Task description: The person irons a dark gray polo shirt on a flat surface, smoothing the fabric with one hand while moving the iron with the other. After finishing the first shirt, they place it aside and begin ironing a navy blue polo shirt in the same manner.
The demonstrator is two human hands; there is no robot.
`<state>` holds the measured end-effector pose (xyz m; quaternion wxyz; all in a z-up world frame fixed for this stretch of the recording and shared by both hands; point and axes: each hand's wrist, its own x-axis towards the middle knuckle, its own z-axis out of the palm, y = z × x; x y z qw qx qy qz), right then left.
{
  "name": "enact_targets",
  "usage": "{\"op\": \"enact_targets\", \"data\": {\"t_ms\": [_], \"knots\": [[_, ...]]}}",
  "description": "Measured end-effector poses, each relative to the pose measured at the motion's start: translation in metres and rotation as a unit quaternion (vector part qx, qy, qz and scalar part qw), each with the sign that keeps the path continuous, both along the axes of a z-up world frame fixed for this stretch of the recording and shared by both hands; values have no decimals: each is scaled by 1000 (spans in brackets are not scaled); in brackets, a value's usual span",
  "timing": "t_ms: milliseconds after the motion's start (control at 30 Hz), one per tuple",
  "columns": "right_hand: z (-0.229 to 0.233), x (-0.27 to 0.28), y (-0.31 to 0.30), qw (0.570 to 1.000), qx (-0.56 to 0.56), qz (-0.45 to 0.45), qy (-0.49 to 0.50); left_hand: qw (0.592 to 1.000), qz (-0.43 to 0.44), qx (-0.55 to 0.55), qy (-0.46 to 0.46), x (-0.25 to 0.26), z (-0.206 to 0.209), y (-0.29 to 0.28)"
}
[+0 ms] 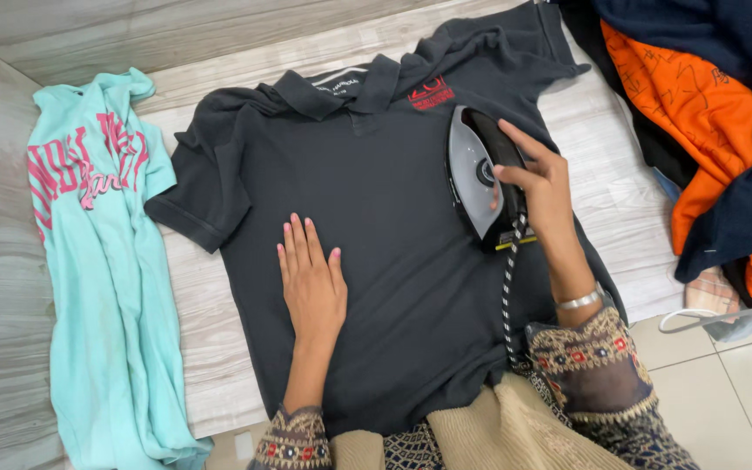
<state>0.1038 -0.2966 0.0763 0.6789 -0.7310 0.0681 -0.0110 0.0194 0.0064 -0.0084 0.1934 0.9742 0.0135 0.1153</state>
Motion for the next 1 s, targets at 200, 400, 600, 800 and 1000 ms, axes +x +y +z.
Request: {"op": "enact_targets", "data": {"t_ms": [200,400,600,800,1000], "knots": [[3,-60,-20,1000,-10,-4,12,1000,4,-16,20,-55,6,-20],[0,-71,-26,1000,-3,0,10,998,-46,-4,38,-16,3,43],[1,-76,0,1000,12,-18,10,991,66,-113,-24,48,2,104],[10,-72,70,989,46,140,26,964,54,-240,-103,20,-11,48],[20,-56,162,898,-133,419,10,879,134,-392,-235,-18,1,56]]}}
